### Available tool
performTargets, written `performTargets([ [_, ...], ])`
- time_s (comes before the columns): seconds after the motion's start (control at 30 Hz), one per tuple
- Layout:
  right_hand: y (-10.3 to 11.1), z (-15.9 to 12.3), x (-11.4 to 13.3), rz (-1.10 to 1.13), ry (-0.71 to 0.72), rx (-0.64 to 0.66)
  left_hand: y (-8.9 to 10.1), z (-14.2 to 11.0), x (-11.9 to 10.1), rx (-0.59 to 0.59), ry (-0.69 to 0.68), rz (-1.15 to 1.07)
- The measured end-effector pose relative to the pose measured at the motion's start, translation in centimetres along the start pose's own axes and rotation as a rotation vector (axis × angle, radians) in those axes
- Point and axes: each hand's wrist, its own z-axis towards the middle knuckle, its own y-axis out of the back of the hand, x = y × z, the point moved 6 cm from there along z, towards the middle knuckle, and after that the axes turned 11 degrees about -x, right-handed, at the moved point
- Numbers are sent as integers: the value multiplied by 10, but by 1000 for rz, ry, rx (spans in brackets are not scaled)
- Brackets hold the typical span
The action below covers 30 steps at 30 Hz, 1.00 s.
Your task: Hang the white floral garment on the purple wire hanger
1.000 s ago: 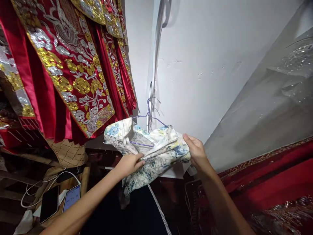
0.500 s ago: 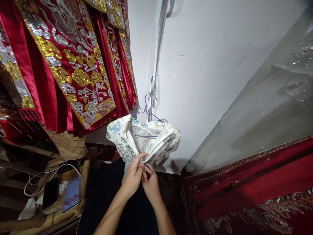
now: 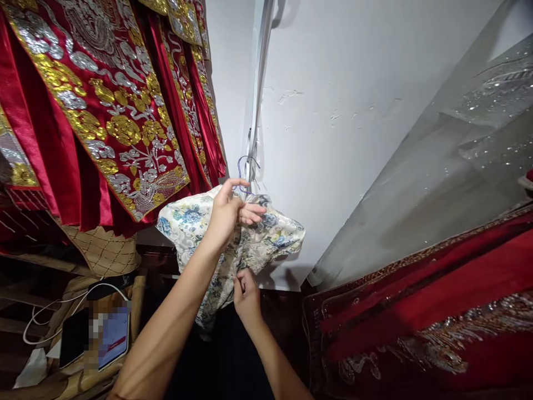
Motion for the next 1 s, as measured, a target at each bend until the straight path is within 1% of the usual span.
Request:
performTargets([
  [0.03, 0, 1, -1, 10, -9, 22, -2, 1, -5, 11, -30, 5],
  [0.1, 3, 5, 0, 32, -30, 54, -1, -6, -5, 41, -64, 33],
  [0.17, 13, 16, 9, 76, -46, 46, 5, -16, 6, 66, -70, 90],
  [0.2, 21, 25, 19, 117, -47, 21, 9, -22, 12, 71, -73, 122],
  [0.27, 39, 51, 49, 233, -32, -49, 16, -30, 24, 74, -78, 178],
  [0.33, 52, 82, 88, 292, 54, -10, 20, -34, 28, 84, -94, 201],
  [0.37, 55, 97, 108, 277, 113, 28, 20, -35, 29, 92, -105, 203],
  [0.43, 57, 121, 138, 155, 246, 131, 21, -36, 27, 102, -127, 206],
  [0.5, 57, 136, 154, 3, 342, 168, 24, -35, 27, 92, -127, 210],
  [0.57, 56, 142, 159, -107, 415, 175, 30, -34, 32, 78, -93, 202],
  [0.63, 55, 141, 163, -167, 481, 203, 35, -35, 38, 65, -74, 192],
  [0.73, 54, 139, 168, -208, 532, 231, 38, -34, 41, 44, -112, 182],
  [0.87, 56, 142, 175, -145, 525, 163, 35, -29, 40, 68, -123, 178],
  [0.93, 56, 143, 174, -88, 488, 140, 35, -27, 42, 73, -104, 183],
  [1.0, 54, 143, 171, -42, 441, 144, 36, -26, 46, 76, -69, 181],
])
